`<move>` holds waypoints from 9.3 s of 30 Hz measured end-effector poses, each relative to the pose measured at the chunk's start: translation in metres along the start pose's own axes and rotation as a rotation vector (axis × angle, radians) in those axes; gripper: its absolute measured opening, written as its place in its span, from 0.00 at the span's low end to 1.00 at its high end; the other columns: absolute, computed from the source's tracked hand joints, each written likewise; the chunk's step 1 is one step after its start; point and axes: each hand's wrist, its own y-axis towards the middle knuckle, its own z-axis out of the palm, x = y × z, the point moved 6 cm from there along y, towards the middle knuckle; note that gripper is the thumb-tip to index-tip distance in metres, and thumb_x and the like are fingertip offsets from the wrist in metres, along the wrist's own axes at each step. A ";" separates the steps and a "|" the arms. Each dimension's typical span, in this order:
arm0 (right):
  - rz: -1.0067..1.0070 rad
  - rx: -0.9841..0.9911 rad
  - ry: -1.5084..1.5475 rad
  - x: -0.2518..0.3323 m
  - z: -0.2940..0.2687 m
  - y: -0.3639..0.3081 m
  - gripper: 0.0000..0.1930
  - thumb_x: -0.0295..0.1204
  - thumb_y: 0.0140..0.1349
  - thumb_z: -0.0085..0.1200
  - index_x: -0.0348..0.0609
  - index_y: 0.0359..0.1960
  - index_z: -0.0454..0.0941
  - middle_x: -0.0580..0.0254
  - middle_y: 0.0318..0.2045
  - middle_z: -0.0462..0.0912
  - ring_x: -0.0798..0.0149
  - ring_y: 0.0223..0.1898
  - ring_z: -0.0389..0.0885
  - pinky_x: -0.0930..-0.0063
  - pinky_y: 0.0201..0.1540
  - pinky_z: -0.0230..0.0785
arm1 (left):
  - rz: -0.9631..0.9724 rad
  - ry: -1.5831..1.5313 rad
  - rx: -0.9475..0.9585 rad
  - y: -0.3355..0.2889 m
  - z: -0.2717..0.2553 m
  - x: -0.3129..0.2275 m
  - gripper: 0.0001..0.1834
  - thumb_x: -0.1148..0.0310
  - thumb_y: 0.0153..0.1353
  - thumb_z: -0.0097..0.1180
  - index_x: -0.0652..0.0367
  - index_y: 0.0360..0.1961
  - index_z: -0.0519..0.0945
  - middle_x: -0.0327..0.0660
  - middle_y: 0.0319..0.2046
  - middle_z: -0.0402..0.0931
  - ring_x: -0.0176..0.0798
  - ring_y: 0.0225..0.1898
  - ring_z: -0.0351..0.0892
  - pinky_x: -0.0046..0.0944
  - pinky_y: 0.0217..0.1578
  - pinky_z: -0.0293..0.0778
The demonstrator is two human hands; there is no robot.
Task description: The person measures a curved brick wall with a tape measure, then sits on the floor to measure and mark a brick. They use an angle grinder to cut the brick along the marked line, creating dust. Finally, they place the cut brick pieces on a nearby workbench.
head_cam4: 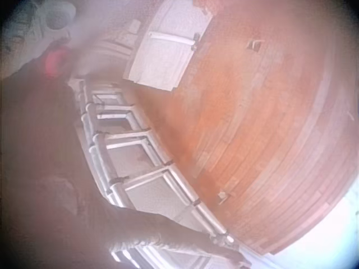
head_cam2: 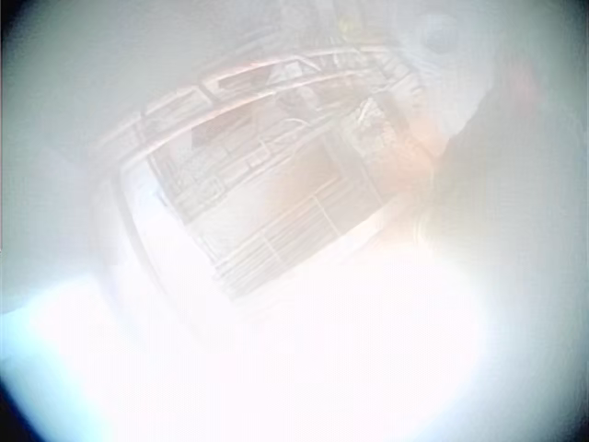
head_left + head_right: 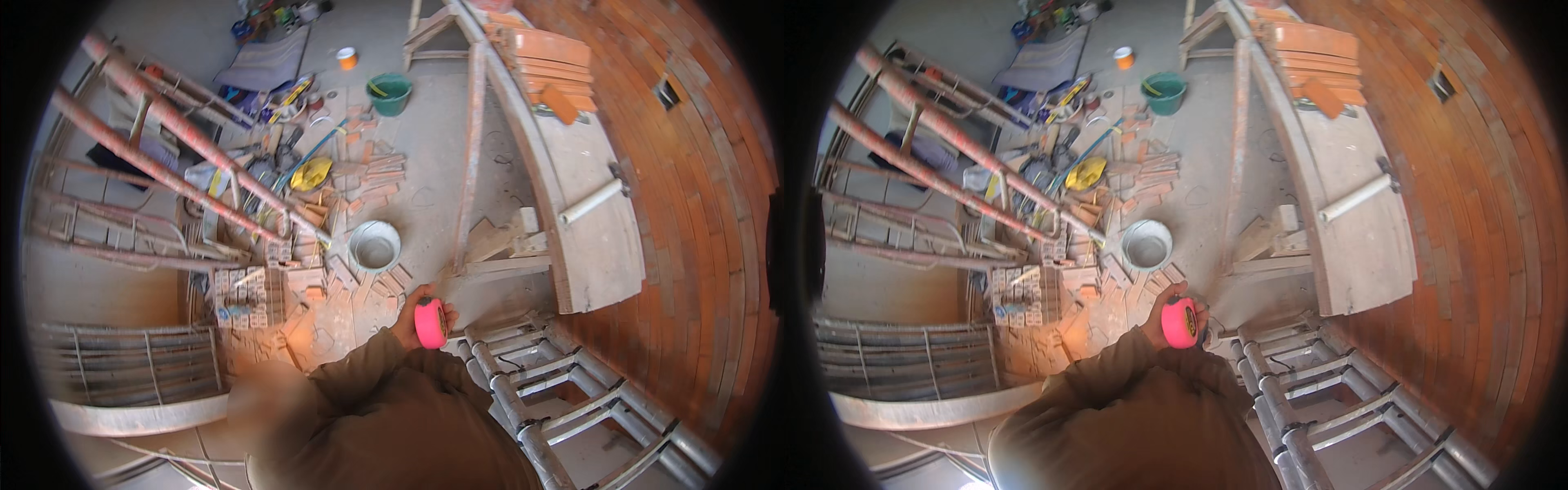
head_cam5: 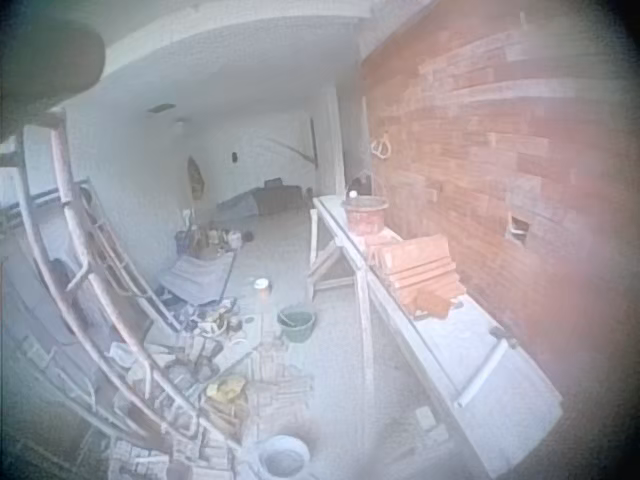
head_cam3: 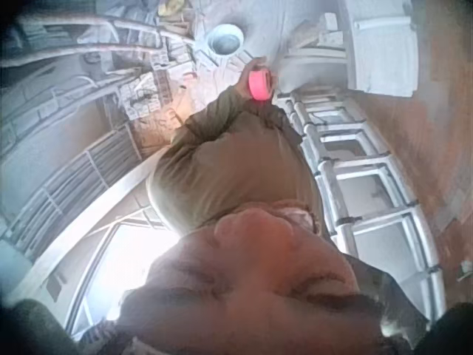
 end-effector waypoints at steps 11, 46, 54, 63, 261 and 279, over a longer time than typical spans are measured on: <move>-0.940 0.279 0.720 0.296 0.038 0.037 0.21 0.36 0.59 0.62 0.36 0.50 0.79 0.47 0.50 0.79 0.46 0.52 0.77 0.59 0.57 0.69 | 0.308 -0.285 0.122 -0.069 -0.124 -0.083 0.26 0.42 0.63 0.54 0.55 0.45 0.77 0.46 0.42 0.80 0.50 0.44 0.81 0.54 0.43 0.79; -1.366 1.972 0.722 0.600 0.434 -0.246 0.19 0.42 0.66 0.51 0.35 0.38 0.82 0.43 0.35 0.84 0.46 0.40 0.83 0.57 0.46 0.72 | 1.120 -0.190 -0.693 -0.222 -0.100 -0.116 0.20 0.60 0.63 0.59 0.61 0.50 0.74 0.44 0.33 0.77 0.43 0.34 0.80 0.43 0.32 0.81; -1.579 1.660 0.573 0.578 0.500 -0.267 0.24 0.46 0.65 0.47 0.33 0.37 0.82 0.33 0.39 0.82 0.37 0.45 0.81 0.48 0.49 0.72 | 1.157 -0.199 -0.711 -0.244 -0.117 -0.092 0.15 0.66 0.64 0.53 0.65 0.48 0.77 0.45 0.33 0.80 0.39 0.32 0.81 0.38 0.32 0.81; -1.820 1.700 0.593 0.568 0.370 -0.276 0.20 0.43 0.67 0.55 0.35 0.44 0.81 0.45 0.40 0.85 0.50 0.45 0.84 0.61 0.49 0.73 | 0.970 0.105 -0.703 -0.236 -0.169 -0.051 0.14 0.68 0.60 0.57 0.67 0.43 0.80 0.38 0.28 0.79 0.30 0.30 0.77 0.31 0.33 0.73; -1.443 0.433 0.651 1.209 0.626 -0.619 0.16 0.34 0.58 0.58 0.34 0.43 0.81 0.40 0.43 0.83 0.40 0.48 0.80 0.55 0.51 0.70 | 0.900 -0.968 -0.650 -0.036 -0.902 -0.092 0.17 0.58 0.66 0.54 0.65 0.34 0.79 0.42 0.17 0.73 0.41 0.16 0.75 0.42 0.21 0.76; -2.229 0.168 1.441 0.958 0.356 -0.731 0.15 0.15 0.54 0.55 0.38 0.45 0.80 0.51 0.44 0.81 0.47 0.47 0.80 0.58 0.49 0.74 | 1.160 -0.806 -0.422 -0.017 -0.893 -0.122 0.18 0.59 0.68 0.54 0.68 0.39 0.80 0.38 0.21 0.75 0.33 0.20 0.75 0.34 0.21 0.72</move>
